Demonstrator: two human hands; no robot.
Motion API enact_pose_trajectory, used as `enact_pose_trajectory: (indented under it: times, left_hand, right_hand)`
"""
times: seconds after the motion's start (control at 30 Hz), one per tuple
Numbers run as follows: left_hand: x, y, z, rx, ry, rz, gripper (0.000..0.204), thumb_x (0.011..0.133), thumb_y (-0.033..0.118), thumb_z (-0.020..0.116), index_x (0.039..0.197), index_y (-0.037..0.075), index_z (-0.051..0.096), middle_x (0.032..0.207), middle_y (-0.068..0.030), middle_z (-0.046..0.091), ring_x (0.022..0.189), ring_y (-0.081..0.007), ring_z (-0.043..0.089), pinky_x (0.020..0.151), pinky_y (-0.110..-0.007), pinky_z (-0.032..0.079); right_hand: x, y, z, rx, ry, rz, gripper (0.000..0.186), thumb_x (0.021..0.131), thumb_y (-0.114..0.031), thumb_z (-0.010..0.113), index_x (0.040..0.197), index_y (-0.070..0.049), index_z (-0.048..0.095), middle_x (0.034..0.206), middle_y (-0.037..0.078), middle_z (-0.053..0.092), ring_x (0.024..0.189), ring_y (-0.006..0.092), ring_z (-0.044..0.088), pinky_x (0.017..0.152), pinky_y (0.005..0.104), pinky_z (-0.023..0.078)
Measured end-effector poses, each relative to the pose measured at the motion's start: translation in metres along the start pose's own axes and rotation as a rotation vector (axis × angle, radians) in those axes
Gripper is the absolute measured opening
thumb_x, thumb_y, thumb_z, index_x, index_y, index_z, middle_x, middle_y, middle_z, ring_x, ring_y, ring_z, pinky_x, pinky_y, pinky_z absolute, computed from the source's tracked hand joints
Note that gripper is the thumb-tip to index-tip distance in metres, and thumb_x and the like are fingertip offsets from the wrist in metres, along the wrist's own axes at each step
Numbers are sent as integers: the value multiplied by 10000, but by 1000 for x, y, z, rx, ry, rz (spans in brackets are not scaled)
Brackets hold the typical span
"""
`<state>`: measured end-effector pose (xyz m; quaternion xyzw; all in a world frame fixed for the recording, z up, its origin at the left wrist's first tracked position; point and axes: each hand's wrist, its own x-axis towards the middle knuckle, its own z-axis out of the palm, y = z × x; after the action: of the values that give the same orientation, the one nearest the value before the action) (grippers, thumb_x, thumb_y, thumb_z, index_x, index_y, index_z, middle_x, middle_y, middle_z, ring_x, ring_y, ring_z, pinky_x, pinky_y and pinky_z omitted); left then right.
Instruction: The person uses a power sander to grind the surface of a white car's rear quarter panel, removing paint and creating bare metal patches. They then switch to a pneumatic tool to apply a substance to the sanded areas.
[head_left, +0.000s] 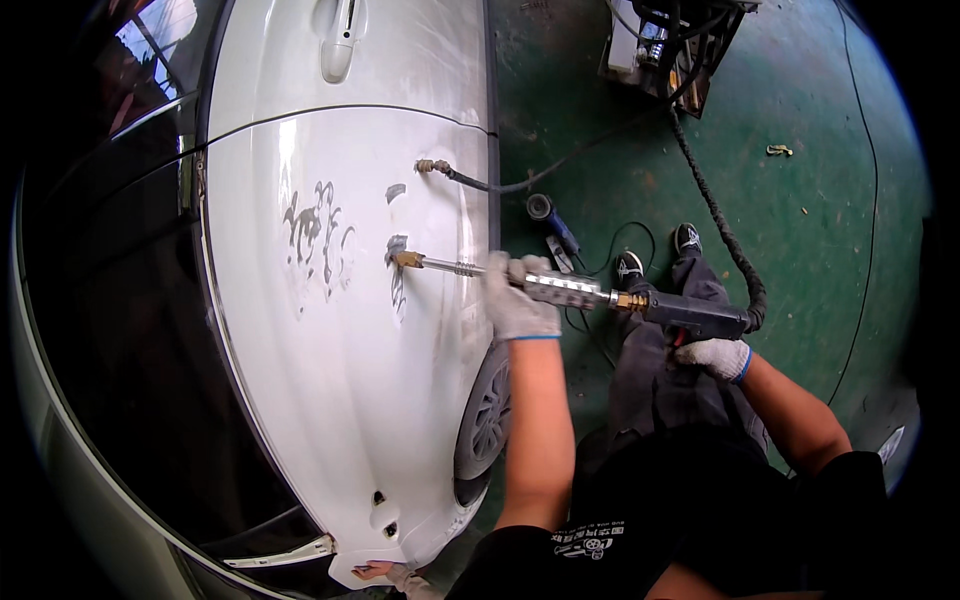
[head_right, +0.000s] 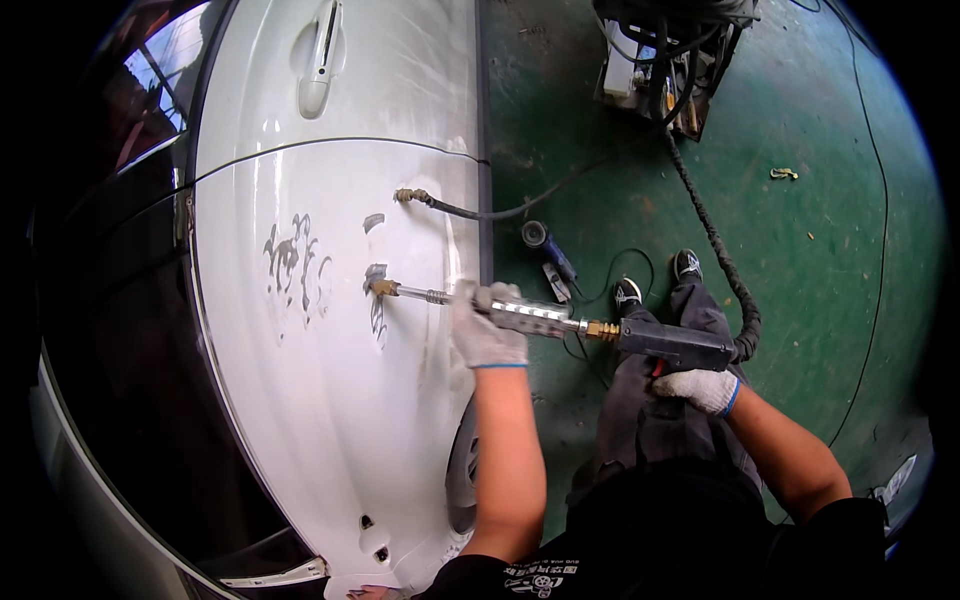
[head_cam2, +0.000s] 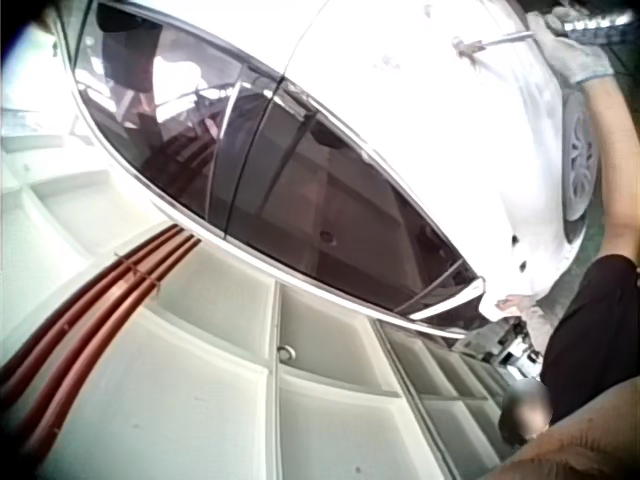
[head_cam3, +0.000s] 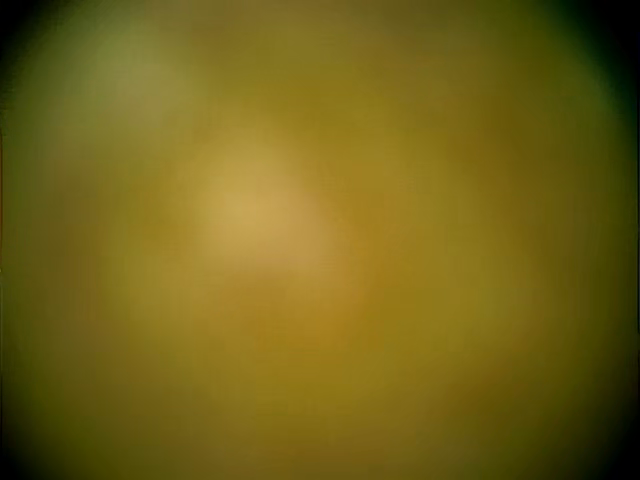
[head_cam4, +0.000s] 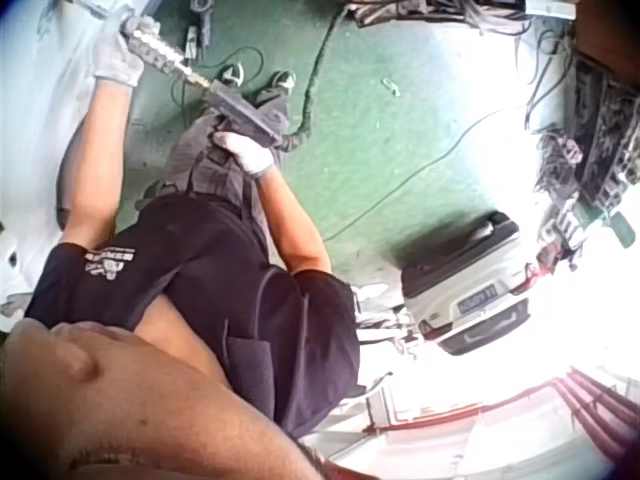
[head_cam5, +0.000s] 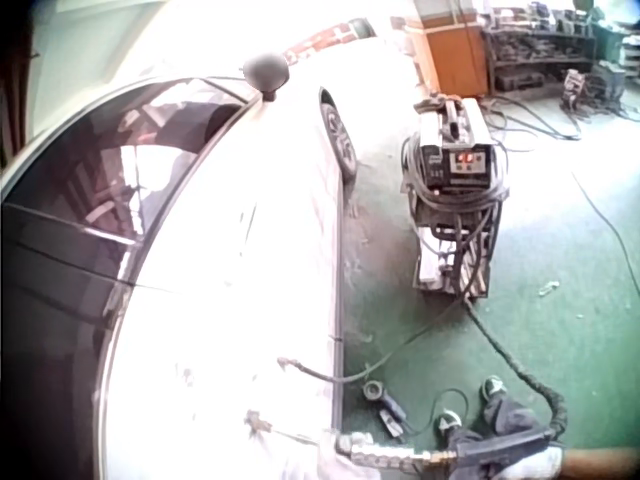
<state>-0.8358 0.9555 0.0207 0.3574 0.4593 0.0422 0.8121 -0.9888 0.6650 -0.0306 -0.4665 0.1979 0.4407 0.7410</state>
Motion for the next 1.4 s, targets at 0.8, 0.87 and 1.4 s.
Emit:
enact_pose_trajectory:
  times: [0.8, 0.87, 1.4]
  left_hand:
    - [11, -11, -13, -64, -157, -119, 249, 1047, 313, 642, 890, 142, 552, 609, 17, 366, 625, -192, 515, 827, -419, 535]
    - [14, -9, -14, -32, -151, -112, 264, 1048, 333, 642, 885, 145, 554, 610, 19, 361, 622, -191, 513, 820, -421, 536]
    - [18, -3, -17, -31, -69, -16, 287, 1054, 380, 610, 902, 146, 543, 673, 24, 421, 645, -199, 515, 798, -437, 516]
  right_hand:
    - [7, 1, -6, -105, 58, -69, 381, 767, -104, 804, 1128, -35, 702, 992, 48, 708, 934, 169, 688, 835, 358, 588]
    - [7, 2, -6, -121, 48, -75, 381, 773, -100, 804, 1134, -35, 701, 993, 51, 705, 935, 164, 683, 831, 354, 587]
    - [-4, -9, 3, -164, -7, -184, 282, 851, -71, 800, 1110, -53, 690, 987, 44, 693, 949, 149, 677, 841, 335, 575]
